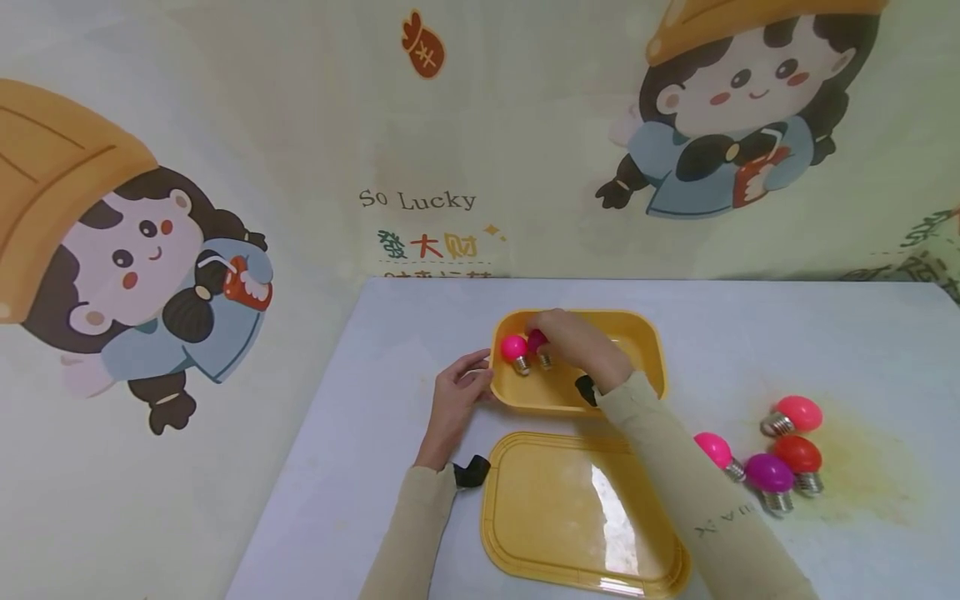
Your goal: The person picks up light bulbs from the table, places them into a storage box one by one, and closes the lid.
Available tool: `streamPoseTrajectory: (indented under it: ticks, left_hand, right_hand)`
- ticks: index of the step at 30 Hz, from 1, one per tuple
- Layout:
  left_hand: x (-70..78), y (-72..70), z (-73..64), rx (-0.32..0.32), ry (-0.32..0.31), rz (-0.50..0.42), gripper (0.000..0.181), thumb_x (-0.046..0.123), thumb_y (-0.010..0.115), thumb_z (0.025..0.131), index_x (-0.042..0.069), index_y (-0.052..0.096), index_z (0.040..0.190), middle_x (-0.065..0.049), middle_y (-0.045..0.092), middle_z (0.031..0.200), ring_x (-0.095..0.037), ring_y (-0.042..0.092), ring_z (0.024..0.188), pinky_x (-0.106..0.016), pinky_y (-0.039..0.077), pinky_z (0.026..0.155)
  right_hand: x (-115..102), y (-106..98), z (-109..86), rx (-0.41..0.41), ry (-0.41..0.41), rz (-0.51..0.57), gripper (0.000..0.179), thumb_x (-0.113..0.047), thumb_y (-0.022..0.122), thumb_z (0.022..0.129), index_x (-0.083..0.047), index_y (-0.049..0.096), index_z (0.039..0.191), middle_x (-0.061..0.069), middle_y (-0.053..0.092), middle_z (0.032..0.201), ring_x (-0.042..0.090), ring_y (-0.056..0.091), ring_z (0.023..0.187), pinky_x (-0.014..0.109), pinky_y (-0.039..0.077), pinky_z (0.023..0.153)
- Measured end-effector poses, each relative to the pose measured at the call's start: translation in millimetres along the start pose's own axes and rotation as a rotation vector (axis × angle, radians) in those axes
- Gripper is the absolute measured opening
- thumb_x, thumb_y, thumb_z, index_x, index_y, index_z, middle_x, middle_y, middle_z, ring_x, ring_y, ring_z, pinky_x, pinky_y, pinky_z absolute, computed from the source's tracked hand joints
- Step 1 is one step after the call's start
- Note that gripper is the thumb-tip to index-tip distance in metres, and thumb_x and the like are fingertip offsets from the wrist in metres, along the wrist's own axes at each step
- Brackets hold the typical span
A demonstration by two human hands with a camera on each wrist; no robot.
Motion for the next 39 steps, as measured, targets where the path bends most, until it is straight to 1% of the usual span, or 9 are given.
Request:
streamPoseTrajectory:
  ticks: [6,17,20,22,27,31,35,39]
  left_hand:
    - [1.3,4.8,0.6,-0.032,0.008,-0.004,0.035,0.008,0.066,0.094,0.002,0.063,0.129,-0.025,0.057,0.120,-0.013,0.064,0.076,-0.023,0.059,0.067]
    - [1.5,3.1,-1.6,-0.018,0.011,0.000,0.034,0.006,0.065,0.095,0.003,0.064,0.128,-0.026,0.057,0.120,-0.014,0.063,0.077,-0.023,0.059,0.066]
    - [1.8,3.0,-2.3,-0.014,0.009,-0.002,0.034,0.006,0.065,0.094,0.004,0.064,0.128,-0.024,0.058,0.119,-0.015,0.063,0.077,-0.023,0.059,0.066]
    - [2.3,2.9,-2.6,-0.010,0.007,0.000,0.033,0.006,0.065,0.094,0.005,0.065,0.127,-0.023,0.058,0.119,-0.016,0.064,0.078,-0.024,0.059,0.066]
    - [2.6,1.9,-3.5,-0.003,0.010,0.011,0.034,0.007,0.066,0.093,0.005,0.065,0.127,-0.023,0.059,0.118,-0.017,0.064,0.081,-0.024,0.059,0.066]
    - [2.3,1.0,-3.4,-0.003,0.015,0.016,0.034,0.007,0.066,0.094,0.006,0.065,0.127,-0.022,0.059,0.117,-0.018,0.064,0.082,-0.024,0.059,0.066]
    - [2.2,0.6,-3.3,-0.006,0.018,0.013,0.034,0.007,0.066,0.094,0.005,0.065,0.127,-0.023,0.059,0.118,-0.018,0.064,0.082,-0.024,0.059,0.066]
    - [1.7,0.1,-3.5,-0.006,0.018,0.017,0.034,0.008,0.066,0.094,0.005,0.065,0.128,-0.023,0.059,0.119,-0.017,0.064,0.082,-0.023,0.059,0.067]
  right_hand:
    - [8,3,1.0,-0.021,0.020,0.008,0.015,0.000,0.072,0.088,-0.002,0.070,0.102,0.007,0.067,0.089,0.021,0.057,0.079,0.032,0.055,0.080]
    - [9,7,2.4,-0.033,0.015,-0.008,0.015,-0.005,0.074,0.088,-0.001,0.069,0.102,0.008,0.066,0.086,0.020,0.055,0.077,0.031,0.055,0.078]
    - [8,6,1.1,-0.029,0.014,-0.005,0.019,-0.006,0.074,0.088,0.000,0.069,0.105,0.009,0.067,0.090,0.021,0.056,0.078,0.032,0.056,0.081]
    - [8,4,-0.9,-0.025,0.023,0.010,0.023,-0.005,0.073,0.089,0.001,0.068,0.110,0.010,0.068,0.095,0.022,0.058,0.082,0.035,0.057,0.085]
    - [7,-1,-8.7,0.000,0.034,0.038,0.033,-0.004,0.071,0.090,0.003,0.065,0.122,0.016,0.068,0.112,0.029,0.062,0.096,0.043,0.054,0.096]
    - [4,-7,-15.2,0.031,0.006,0.009,0.033,-0.003,0.071,0.090,0.003,0.064,0.122,0.018,0.067,0.117,0.032,0.062,0.101,0.046,0.052,0.099]
    - [2,-11,-20.7,0.061,-0.023,-0.021,0.033,-0.001,0.073,0.088,0.004,0.065,0.119,0.018,0.067,0.115,0.032,0.061,0.099,0.045,0.053,0.098]
    - [2,-15,-27.5,0.088,-0.037,-0.046,0.034,-0.004,0.074,0.087,0.004,0.065,0.119,0.018,0.066,0.117,0.033,0.061,0.102,0.046,0.052,0.098]
Point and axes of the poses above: each hand's wrist, its own z-axis towards the middle knuckle, its own y-axis out of the palm, x = y × z, the point moved 7 cm from there along z, towards the middle knuckle
